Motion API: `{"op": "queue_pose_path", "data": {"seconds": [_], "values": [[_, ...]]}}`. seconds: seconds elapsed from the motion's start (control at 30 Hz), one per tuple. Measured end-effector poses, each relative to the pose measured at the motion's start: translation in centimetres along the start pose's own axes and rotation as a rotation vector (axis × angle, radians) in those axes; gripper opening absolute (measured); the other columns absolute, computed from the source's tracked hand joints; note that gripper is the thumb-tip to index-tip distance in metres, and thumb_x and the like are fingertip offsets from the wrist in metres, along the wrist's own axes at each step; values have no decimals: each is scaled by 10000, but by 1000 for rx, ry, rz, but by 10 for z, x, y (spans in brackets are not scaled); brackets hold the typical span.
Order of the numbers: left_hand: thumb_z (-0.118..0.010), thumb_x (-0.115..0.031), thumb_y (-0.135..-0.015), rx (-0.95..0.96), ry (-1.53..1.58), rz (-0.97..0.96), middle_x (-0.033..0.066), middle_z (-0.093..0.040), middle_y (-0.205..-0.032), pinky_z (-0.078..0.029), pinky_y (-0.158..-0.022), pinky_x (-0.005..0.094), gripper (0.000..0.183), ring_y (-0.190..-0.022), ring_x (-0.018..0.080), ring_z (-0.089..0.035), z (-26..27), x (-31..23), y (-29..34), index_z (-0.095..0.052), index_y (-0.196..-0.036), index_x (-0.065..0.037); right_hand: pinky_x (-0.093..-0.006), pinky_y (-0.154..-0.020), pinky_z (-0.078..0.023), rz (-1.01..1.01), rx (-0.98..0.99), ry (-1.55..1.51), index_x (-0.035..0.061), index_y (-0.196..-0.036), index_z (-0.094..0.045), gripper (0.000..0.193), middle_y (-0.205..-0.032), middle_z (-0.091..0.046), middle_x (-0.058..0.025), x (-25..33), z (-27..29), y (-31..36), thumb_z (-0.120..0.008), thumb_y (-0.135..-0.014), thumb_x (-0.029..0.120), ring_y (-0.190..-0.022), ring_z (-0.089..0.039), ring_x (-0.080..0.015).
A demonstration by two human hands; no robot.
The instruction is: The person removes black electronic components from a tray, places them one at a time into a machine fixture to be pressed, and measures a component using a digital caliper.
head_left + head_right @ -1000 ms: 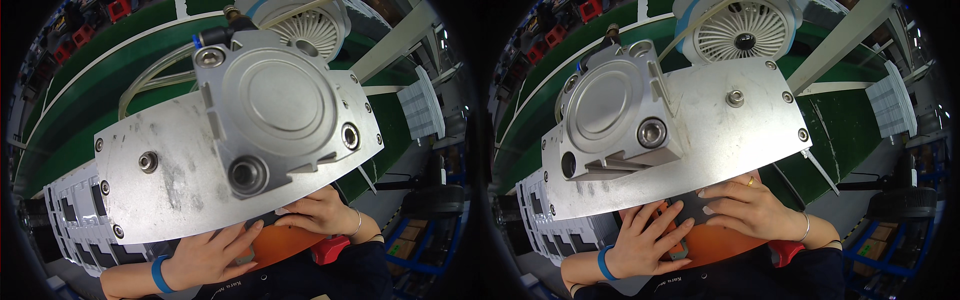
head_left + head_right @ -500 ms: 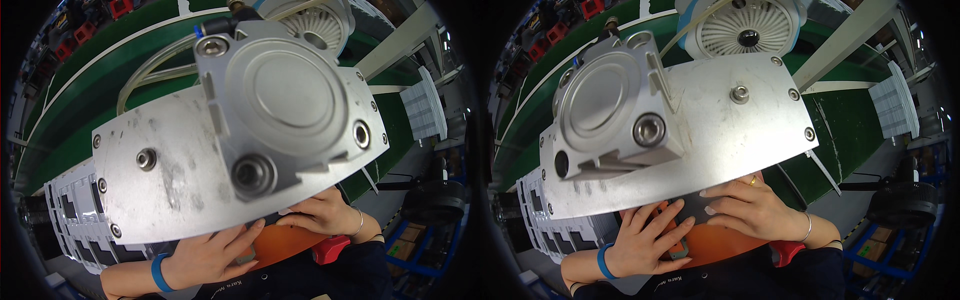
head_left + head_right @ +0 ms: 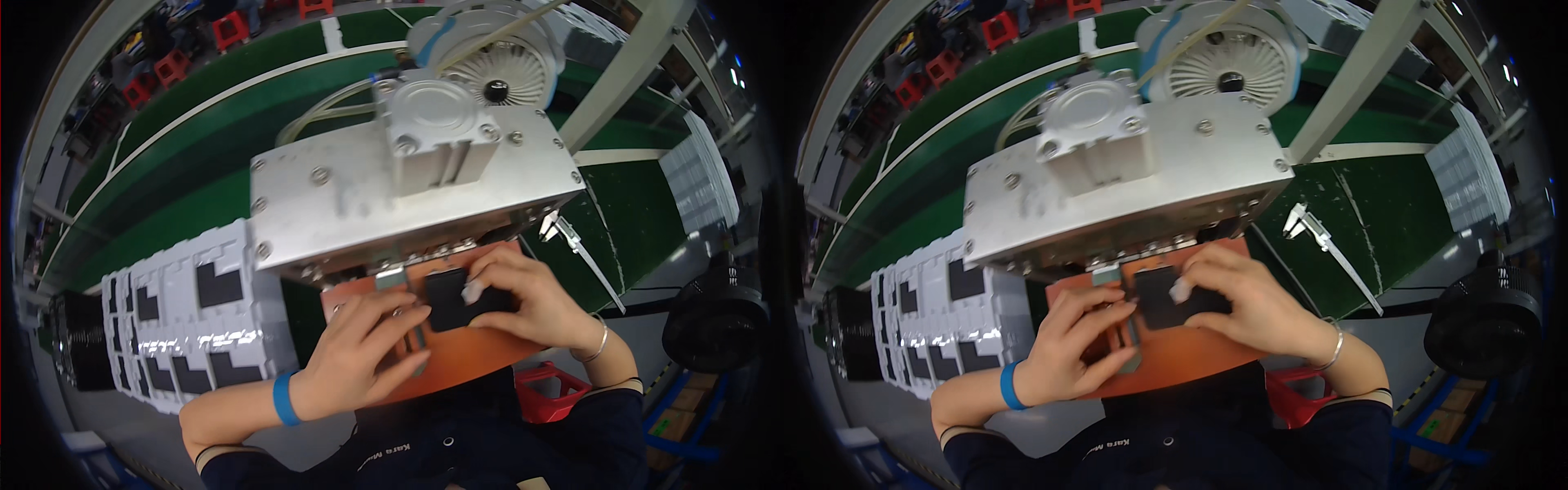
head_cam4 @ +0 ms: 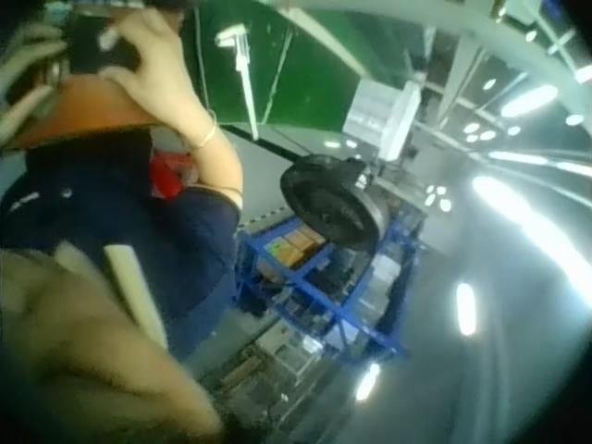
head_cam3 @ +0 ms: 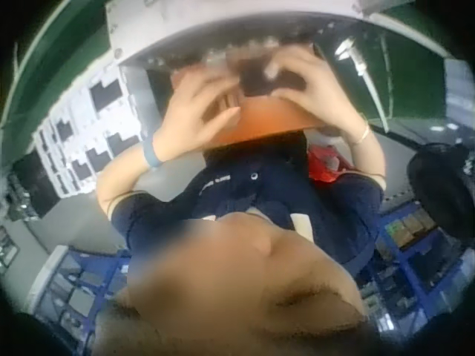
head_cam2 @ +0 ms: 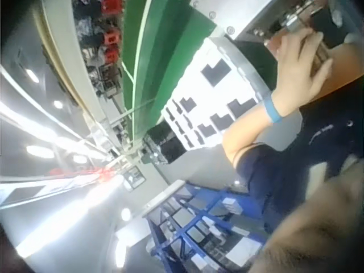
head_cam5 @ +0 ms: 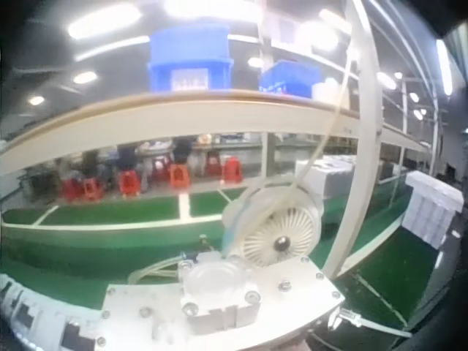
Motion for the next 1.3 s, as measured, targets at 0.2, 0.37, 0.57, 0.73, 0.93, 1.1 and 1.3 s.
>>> {"op": "queue_pose_path", "data": {"seconds": [0.2,0.37,0.57,0.73,0.93,1.1,1.3], "values": [[-713,-195,-871,-101,647,379,149,-648,-955,-526,-688,296,362,-795,182,-653,-8,-9,-4,-541,-1094,32,-267,-860,-521,-356,-113,-654,46,-852,-533,318,-902,-555,-9,2,-12,18,-757,-710,-130,-938,-616,-122],[-634,-99,-931,-198,953,551,53,-665,-986,-530,-679,234,230,-848,85,-638,15,-2,42,-566,-1103,38,-331,-927,-510,-125,-260,-722,50,-1101,-431,500,-1228,-487,-142,54,-46,16,-740,-739,-102,-1153,-578,-243],[-676,-104,-892,-736,178,756,-2,-630,-880,-433,-597,194,508,-734,43,-562,150,94,151,-491,-1338,55,-550,-920,-507,408,461,-1492,46,-1231,-480,456,-1273,-480,-186,127,-83,89,-643,-898,311,-1176,-491,-458],[-623,-99,-921,-773,168,763,77,-670,-1098,-438,-899,227,420,-990,117,-607,192,161,191,-537,-1304,51,-539,-888,-506,416,445,-1864,38,-1203,-488,451,-1192,-457,-305,150,-93,97,-711,-835,173,-1123,-508,-479],[-726,-156,-825,-731,-1129,531,109,-643,-867,-471,-817,362,409,-854,268,-587,189,130,194,-641,-1199,-15,-568,-944,-460,487,453,-1826,30,-1191,-499,421,-1200,-460,-301,156,-91,101,-697,-846,169,-1086,-545,-495],[-706,-107,-806,-445,-714,373,92,-628,-771,-442,-779,390,112,-862,295,-568,166,85,188,-652,-778,-13,-582,-939,-459,502,454,-1810,30,-1190,-505,402,-1208,-466,-297,154,-86,96,-687,-857,161,-1103,-535,-523],[-696,-159,-813,-228,-891,280,53,-603,-715,-409,-724,373,169,-800,263,-538,139,72,196,-613,-709,-55,-587,-921,-465,519,461,-1807,7,-1180,-512,405,-1201,-475,-286,151,-88,97,-691,-845,149,-1097,-539,-517]]}}
Point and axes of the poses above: each hand's wrist, its own y-axis away from the middle knuckle, its own z-axis out of the back of the hand, x = y × z, the point moved 5 cm from there along -y, towards the middle knuckle
